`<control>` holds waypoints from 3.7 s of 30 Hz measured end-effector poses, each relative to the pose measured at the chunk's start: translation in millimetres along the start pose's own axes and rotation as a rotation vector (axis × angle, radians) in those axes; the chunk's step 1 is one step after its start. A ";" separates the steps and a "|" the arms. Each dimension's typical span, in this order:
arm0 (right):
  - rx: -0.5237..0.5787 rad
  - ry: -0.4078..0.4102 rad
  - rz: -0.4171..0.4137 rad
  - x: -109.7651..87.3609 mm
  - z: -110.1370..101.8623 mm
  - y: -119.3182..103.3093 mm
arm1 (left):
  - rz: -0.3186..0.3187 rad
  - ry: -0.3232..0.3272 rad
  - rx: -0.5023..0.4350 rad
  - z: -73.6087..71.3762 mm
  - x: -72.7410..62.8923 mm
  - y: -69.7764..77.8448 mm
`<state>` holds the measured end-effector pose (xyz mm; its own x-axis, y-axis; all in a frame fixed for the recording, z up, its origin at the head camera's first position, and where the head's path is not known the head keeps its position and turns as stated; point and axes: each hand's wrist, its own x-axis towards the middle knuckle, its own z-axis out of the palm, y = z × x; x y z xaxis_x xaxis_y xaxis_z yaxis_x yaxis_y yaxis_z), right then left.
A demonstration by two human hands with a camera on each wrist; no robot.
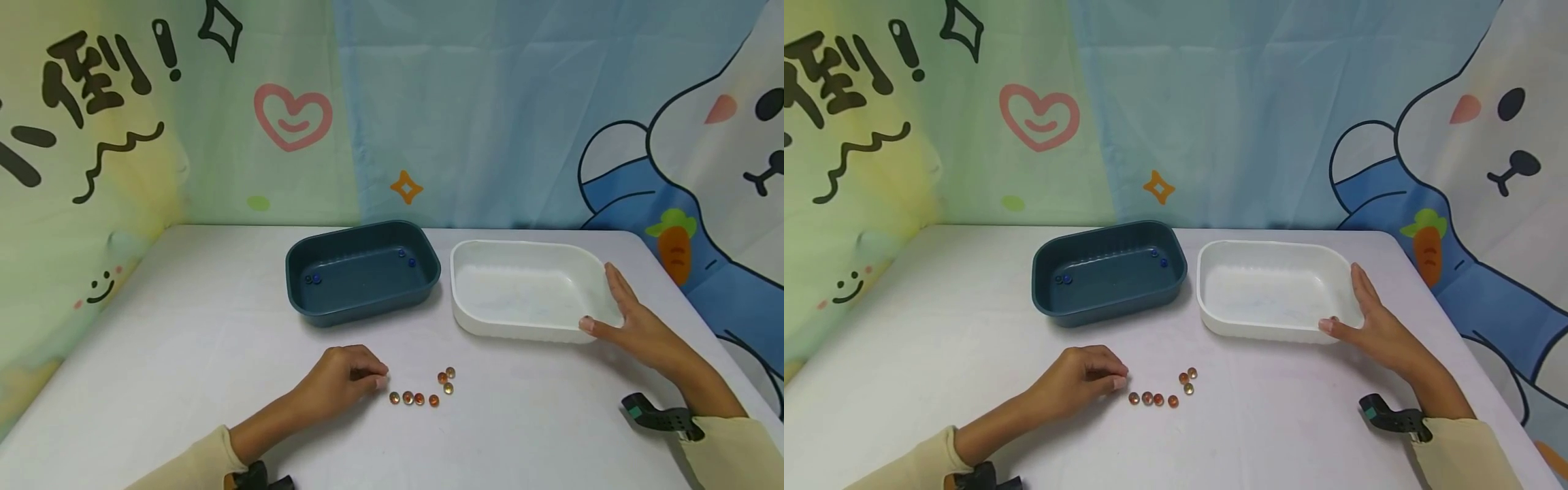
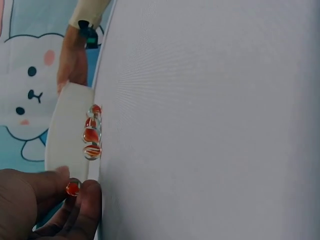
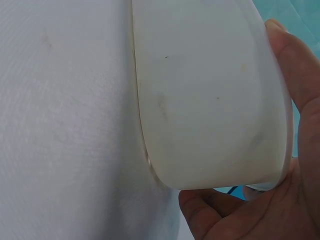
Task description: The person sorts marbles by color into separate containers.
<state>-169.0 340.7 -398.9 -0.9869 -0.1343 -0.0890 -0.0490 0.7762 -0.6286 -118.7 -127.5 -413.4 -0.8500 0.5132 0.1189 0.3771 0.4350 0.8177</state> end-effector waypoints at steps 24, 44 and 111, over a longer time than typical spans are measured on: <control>0.002 0.008 -0.007 -0.4 0.3 1.1 | 0.028 0.026 -0.074 12.6 30.6 10.7; -0.002 0.011 -0.013 1.5 2.1 1.1 | -0.047 0.057 -0.182 17.4 61.4 18.1; 0.042 0.054 -0.051 0.2 1.8 3.9 | -0.141 0.066 -0.576 26.7 153.1 59.0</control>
<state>-169.1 342.6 -402.7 -0.9902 -0.1389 -0.0145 -0.0944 0.7421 -0.6636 -216.8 -3.4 -362.0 -0.9054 0.4246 0.0065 0.0141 0.0148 0.9998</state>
